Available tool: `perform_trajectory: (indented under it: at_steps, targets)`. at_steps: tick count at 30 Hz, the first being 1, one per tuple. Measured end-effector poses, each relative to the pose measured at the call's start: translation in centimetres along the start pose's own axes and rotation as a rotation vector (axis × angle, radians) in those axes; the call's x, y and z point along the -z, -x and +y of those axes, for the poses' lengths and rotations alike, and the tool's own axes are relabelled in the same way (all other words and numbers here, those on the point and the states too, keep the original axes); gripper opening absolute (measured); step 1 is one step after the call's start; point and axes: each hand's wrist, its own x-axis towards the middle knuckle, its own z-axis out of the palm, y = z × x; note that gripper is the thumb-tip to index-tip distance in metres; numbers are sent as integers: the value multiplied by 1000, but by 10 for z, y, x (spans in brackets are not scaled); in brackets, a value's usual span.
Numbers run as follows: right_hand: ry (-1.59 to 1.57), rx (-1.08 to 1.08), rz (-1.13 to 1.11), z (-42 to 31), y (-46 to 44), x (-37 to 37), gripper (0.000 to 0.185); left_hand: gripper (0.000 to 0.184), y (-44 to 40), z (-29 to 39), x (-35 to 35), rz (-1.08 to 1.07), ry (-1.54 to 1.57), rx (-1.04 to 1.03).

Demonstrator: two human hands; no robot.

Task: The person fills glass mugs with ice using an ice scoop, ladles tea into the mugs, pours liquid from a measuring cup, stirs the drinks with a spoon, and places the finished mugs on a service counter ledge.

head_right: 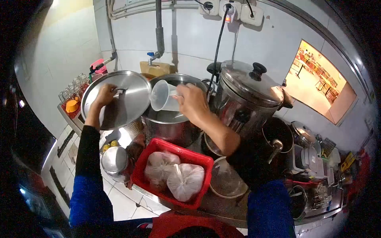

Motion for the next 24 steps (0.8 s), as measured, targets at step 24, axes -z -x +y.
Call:
perform_trajectory:
  at_steps: [24]
  targets:
    - [-117,-307,204,61,-1,-117,18,20,60,-54,29,66,84,92]
